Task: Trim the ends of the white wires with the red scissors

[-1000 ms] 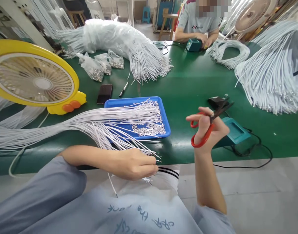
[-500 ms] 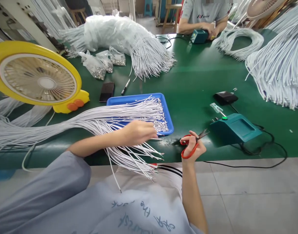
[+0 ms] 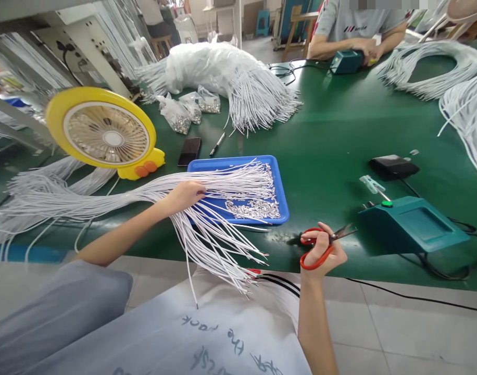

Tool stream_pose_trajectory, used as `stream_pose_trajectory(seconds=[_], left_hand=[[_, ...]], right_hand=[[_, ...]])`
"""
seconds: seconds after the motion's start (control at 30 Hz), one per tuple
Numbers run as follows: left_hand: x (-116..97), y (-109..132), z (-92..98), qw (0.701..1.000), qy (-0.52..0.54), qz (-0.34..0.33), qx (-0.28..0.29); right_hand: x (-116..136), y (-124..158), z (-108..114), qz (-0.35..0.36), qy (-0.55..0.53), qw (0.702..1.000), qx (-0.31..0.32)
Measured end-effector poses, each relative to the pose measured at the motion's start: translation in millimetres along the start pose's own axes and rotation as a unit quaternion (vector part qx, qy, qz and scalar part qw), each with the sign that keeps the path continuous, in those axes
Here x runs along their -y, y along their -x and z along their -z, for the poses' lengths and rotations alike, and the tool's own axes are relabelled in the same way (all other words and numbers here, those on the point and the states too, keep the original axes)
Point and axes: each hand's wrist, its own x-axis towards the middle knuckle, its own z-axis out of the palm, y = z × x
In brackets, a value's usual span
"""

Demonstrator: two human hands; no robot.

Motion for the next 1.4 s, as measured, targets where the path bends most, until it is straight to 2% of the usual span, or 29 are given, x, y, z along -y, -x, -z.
stream_pose_trajectory(seconds=[0.27,0.43,0.8,1.17,1.4], left_hand=[[-4,6,-12.1,1.0,-0.008,0.025,0.008],[-8,4,-21.1,0.999,-0.014,0.046,-0.008],[1,-8,-27.3,0.998,-0.015,0.02,-0.057],[-5,-8,-24.7,0.996,-0.082,0.036,0.015],[0,-12,-28.7,1.0,-0.02,0.012,-0.014]], right_hand=[[-3,-1,0,0.044,-0.028,0.999,-0.004],[-4,-1,1,0.04,-0.041,0.998,-0.006],[-5,-2,3,0.026,-0.076,0.997,0.005],[-2,-2,0,0.007,-0.077,0.997,-0.001],[-1,-2,1,0.0,-0.075,0.997,0.006]])
